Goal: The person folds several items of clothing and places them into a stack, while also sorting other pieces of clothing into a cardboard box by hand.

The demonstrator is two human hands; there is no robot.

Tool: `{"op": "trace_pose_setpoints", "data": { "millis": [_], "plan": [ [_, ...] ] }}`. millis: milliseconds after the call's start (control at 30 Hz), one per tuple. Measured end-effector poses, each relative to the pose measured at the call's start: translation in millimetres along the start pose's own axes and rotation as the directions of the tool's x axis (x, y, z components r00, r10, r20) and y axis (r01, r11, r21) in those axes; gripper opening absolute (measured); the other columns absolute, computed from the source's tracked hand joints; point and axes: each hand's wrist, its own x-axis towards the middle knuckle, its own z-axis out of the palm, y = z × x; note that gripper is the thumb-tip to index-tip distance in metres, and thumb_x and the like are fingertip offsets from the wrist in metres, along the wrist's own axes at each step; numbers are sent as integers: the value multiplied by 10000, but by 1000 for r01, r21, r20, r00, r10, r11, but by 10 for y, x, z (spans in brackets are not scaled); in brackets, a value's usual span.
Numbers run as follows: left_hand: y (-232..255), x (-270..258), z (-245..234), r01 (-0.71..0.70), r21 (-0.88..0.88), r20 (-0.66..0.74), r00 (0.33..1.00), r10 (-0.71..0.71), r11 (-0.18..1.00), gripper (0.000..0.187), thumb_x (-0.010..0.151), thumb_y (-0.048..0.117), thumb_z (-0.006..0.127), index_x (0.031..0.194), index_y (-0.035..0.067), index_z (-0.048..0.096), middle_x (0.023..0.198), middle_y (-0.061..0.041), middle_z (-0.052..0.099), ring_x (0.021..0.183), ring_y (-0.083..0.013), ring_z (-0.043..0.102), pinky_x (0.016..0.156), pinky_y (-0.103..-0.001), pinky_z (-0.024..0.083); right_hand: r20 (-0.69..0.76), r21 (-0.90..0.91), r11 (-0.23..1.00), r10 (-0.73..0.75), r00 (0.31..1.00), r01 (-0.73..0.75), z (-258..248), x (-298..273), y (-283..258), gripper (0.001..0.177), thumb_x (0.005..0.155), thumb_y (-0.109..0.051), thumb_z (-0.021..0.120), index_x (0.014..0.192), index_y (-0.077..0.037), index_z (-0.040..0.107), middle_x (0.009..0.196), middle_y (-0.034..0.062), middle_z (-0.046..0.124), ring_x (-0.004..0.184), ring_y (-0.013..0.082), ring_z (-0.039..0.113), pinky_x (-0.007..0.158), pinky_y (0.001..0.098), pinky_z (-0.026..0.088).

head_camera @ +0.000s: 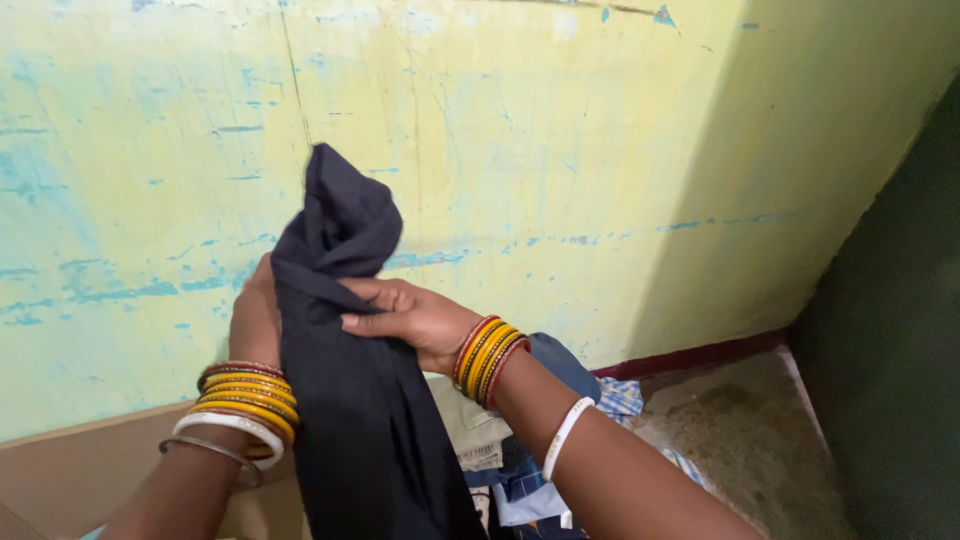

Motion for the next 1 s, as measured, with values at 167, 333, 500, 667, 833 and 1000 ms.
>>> {"op": "trace_pose_setpoints", "data": {
  "millis": [167, 333, 500, 667, 833, 1000],
  "plan": [
    [453, -488, 141, 325, -23, 321, 898, -301, 945, 506, 978, 408, 516, 1314, 53, 648, 1273, -85, 705, 1088, -206, 678, 988, -390, 500, -121, -75, 995, -75, 990, 66, 26, 63, -79, 557, 1008, -1, 563, 1552, 4, 441, 1474, 132, 565, 1255, 180, 601, 1094, 338, 501],
    [858, -842, 240, 540, -287, 390, 820, -418, 792, 811, 929, 716, 378, 1358, 77, 633, 1354, -126, 676, 1125, -252, 691, 1029, -440, 504, -150, -198, 976, -124, 981, 93, -4, 280, 4, 559, 1024, -110, 576, 1548, -1, 416, 1475, 140, 545, 1292, 190, 550, 1110, 326, 459],
    [648, -729, 206, 481, -226, 369, 847, -382, 847, 465, 983, 432, 628, 1277, 72, 643, 1225, -70, 708, 1051, -202, 687, 930, -383, 564, -177, -311, 934, -236, 955, 173, -193, 608, 248, 508, 1084, -180, 578, 1524, 50, 473, 1476, 151, 588, 1320, 174, 552, 1132, 285, 433],
    [154, -608, 162, 426, -298, 141, 905, -402, 854, 413, 1011, 399, 597, 1280, 88, 627, 1203, -62, 711, 1048, -192, 690, 936, -373, 571, -301, -640, 762, -363, 882, 95, -130, 485, 486, 361, 1031, -161, 617, 1358, -8, 618, 1176, 165, 713, 920, 172, 641, 832, 315, 553],
    [-183, -559, 158, 492, -303, 52, 863, -502, 816, 529, 1000, 468, 559, 1329, 55, 589, 1276, -109, 689, 1099, -211, 678, 978, -387, 554, -521, -769, 574, -311, 795, -279, -178, 186, 633, 432, 914, -210, 722, 1311, -76, 617, 876, 199, 724, 747, 219, 655, 748, 327, 540],
    [-284, -504, 311, 380, -225, -321, 841, -436, 897, 736, 945, 590, 561, 1407, 19, 512, 1429, -100, 575, 1240, -207, 575, 1075, -380, 455, -511, -753, 626, -365, 778, -201, -237, 70, 1033, 457, 895, -197, 666, 1332, -69, 618, 1152, 152, 746, 934, 219, 738, 849, 339, 592]
  ]
}}
